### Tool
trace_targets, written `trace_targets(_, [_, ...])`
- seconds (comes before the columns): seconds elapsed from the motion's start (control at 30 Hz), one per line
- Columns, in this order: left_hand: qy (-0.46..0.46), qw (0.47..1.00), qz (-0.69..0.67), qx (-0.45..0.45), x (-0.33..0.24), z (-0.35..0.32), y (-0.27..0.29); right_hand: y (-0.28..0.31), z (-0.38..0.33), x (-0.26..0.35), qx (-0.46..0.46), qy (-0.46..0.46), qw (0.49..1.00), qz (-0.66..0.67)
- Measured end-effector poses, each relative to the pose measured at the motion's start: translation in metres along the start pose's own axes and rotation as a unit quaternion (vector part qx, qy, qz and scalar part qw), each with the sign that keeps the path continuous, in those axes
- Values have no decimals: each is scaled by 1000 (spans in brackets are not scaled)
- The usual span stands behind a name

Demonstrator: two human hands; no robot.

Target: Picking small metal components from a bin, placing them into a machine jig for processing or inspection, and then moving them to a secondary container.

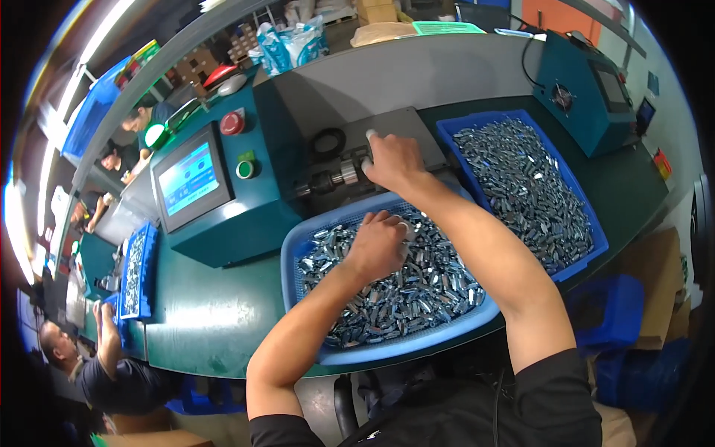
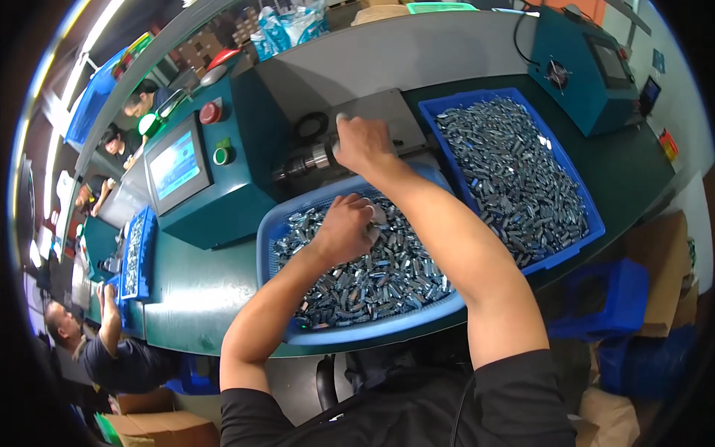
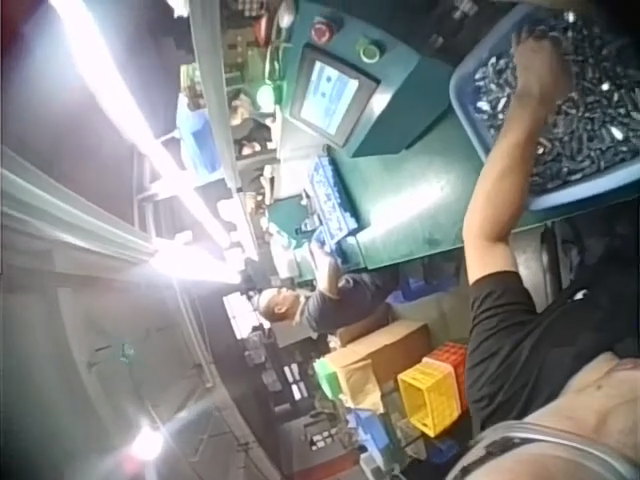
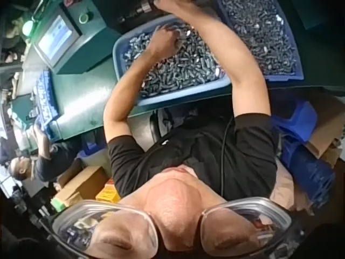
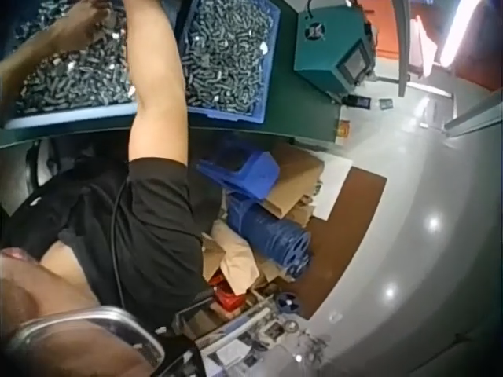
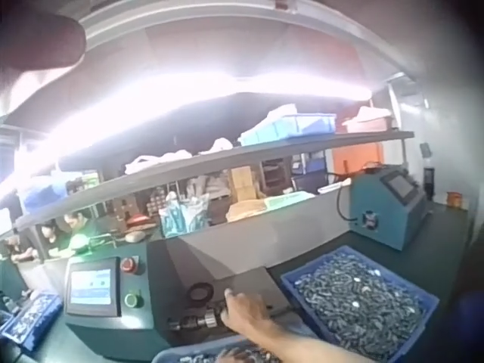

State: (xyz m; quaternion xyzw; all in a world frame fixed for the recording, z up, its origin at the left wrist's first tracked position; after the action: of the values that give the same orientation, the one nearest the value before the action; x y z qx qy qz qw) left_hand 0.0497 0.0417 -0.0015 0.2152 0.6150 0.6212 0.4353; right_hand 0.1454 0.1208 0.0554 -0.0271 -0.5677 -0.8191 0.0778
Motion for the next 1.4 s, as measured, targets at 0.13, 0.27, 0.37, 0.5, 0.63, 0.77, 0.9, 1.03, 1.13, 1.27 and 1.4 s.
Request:
trace_targets(0.13, [6, 999, -27, -25, 7, -5, 19, 29, -20, -49, -56, -100, 993, -4])
trace_targets(0.27, [-12, 998, -41, -55, 3, 3, 27, 36, -85, -170, -14, -275, 959, -68])
trace_targets(0.37, [-6, 996, -53, -75, 5, 2, 39, 47, -119, -194, -73, -393, 917, -12])
trace_targets(0.5, [3, 993, -55, -103, 4, 8, 37, 32, -118, -185, -186, -426, 883, 68])
trace_targets(0.63, [0, 985, -58, -162, 13, 4, 55, 16, -58, -106, -152, -333, 907, 210])
trace_targets(0.77, [36, 976, -21, -215, 14, 16, 79, -5, -52, -71, -265, -267, 891, 255])
trace_targets(0.9, [23, 967, 32, -253, 18, 43, 95, -5, -55, -63, -301, -163, 907, 246])
trace_targets(1.03, [43, 976, 52, -205, 45, 74, 83, -6, -54, -59, -240, -174, 918, 264])
trace_targets(1.13, [75, 984, 51, -155, 53, 82, 80, -11, -51, -53, -212, -157, 930, 256])
trace_targets(1.27, [106, 983, 71, -129, 47, 81, 84, -13, -44, -51, -164, -151, 938, 265])
trace_targets(1.4, [38, 978, 149, -142, 37, 73, 85, -12, -43, -48, -176, -132, 939, 263])
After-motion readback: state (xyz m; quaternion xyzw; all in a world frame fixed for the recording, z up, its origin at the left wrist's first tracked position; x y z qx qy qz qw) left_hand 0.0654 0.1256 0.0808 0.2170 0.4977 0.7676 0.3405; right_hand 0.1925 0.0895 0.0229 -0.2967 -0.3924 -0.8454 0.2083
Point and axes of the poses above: each hand's wrist, its own z-axis towards the middle knuckle, its own y-axis out of the back of the hand, x = y × z, the point moved 7 cm from there along z, towards the middle knuckle, and after that the axes turned 14 degrees about y, right-handed, at the moved point
